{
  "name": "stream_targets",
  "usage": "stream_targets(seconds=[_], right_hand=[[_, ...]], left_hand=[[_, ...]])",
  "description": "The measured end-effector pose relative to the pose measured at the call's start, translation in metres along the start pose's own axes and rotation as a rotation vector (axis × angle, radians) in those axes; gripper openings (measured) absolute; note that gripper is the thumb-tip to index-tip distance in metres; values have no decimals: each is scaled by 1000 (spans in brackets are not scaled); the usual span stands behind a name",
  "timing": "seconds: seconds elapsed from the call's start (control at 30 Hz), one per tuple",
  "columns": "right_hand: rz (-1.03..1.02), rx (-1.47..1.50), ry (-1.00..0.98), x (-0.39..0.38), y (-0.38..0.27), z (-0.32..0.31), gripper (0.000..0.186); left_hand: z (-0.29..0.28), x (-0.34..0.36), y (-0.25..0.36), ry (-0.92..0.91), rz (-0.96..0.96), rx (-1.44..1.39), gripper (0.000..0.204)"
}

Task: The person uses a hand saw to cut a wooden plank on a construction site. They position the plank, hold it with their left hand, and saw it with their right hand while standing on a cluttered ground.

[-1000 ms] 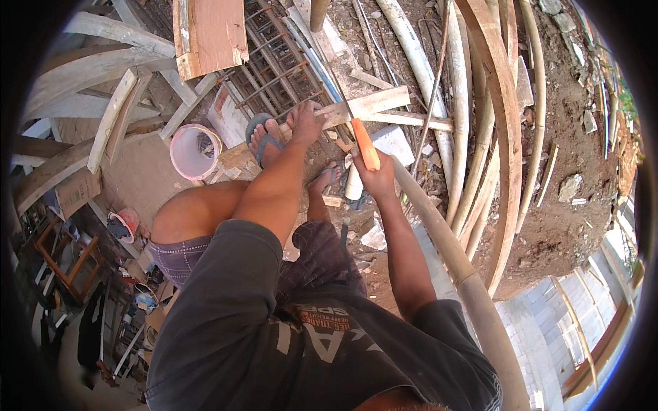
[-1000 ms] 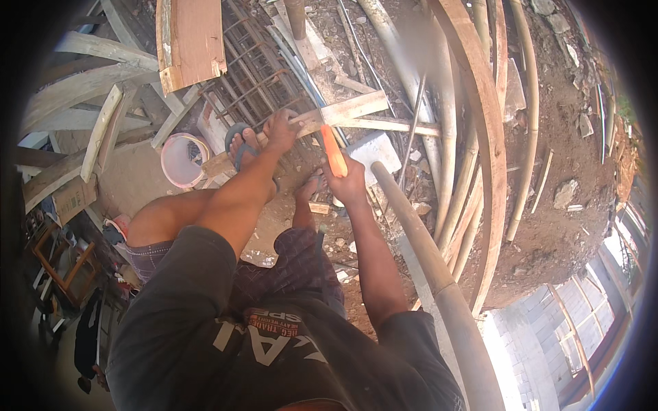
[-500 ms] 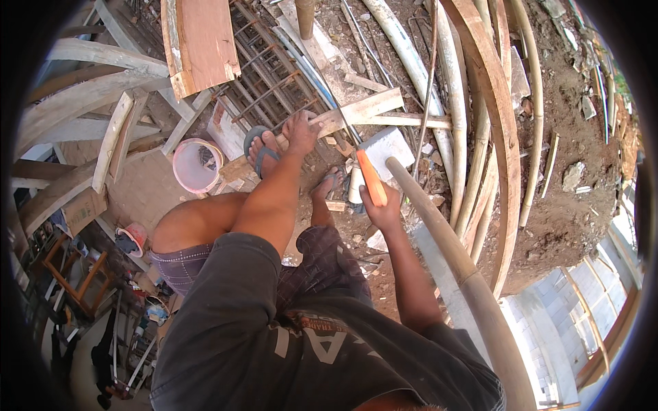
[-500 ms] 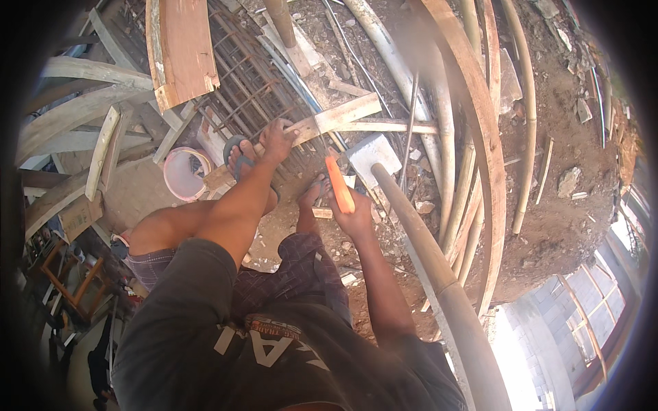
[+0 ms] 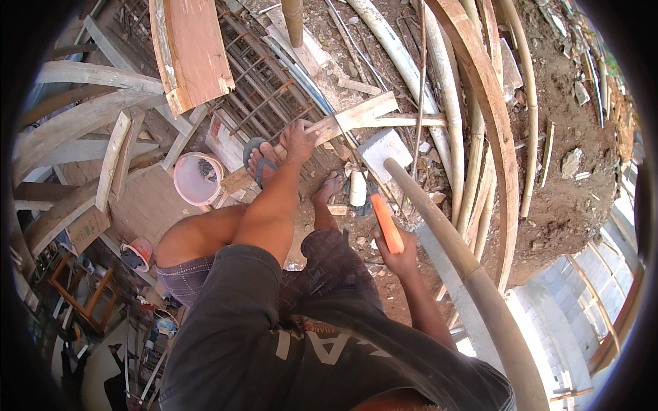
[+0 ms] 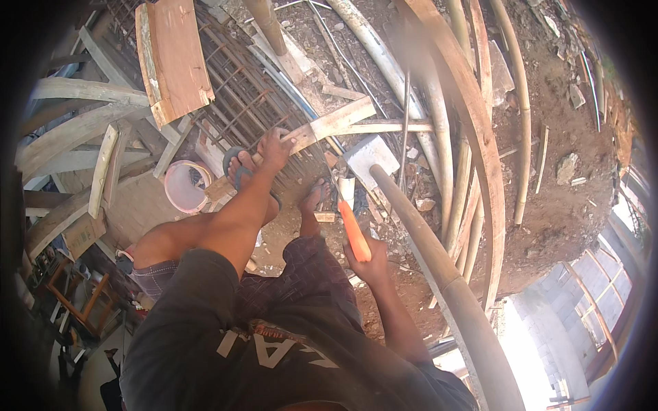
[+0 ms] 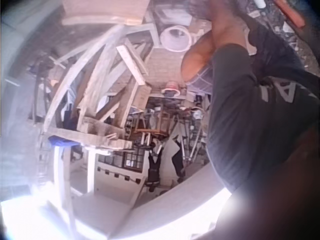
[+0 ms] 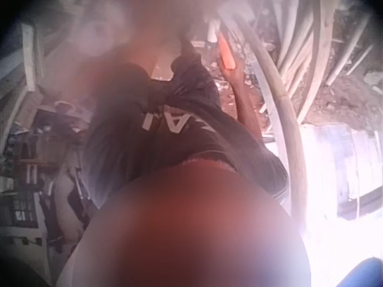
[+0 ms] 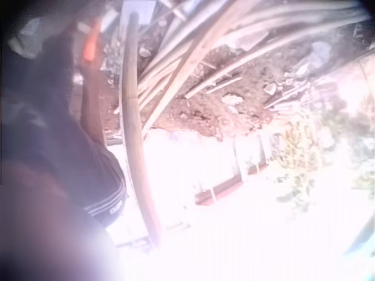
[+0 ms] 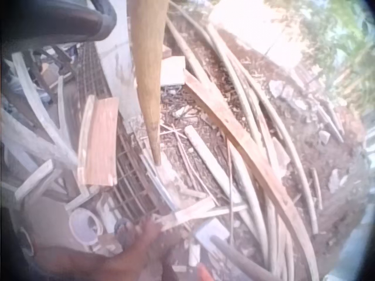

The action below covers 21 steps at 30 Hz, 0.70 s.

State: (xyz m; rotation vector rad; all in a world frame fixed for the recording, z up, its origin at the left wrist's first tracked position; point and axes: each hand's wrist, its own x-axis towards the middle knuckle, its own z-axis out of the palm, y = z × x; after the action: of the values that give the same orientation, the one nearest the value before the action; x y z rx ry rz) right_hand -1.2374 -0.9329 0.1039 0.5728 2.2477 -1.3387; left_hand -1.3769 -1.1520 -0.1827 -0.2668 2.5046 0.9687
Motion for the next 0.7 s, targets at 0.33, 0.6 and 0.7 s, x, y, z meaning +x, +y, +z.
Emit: stream_targets(seconds=[0.33, 0.6, 0.7], right_hand=[[-67, -84, -73, -28, 4, -21, 27], [-51, -2, -5, 108, 16, 42, 24], [-220, -79, 56, 199, 17, 83, 33]], left_hand=[[0, 7, -11, -9, 23, -25, 35], [2, -1, -3, 3, 13, -35, 36], [-3, -3, -3, 30, 35, -40, 36]])
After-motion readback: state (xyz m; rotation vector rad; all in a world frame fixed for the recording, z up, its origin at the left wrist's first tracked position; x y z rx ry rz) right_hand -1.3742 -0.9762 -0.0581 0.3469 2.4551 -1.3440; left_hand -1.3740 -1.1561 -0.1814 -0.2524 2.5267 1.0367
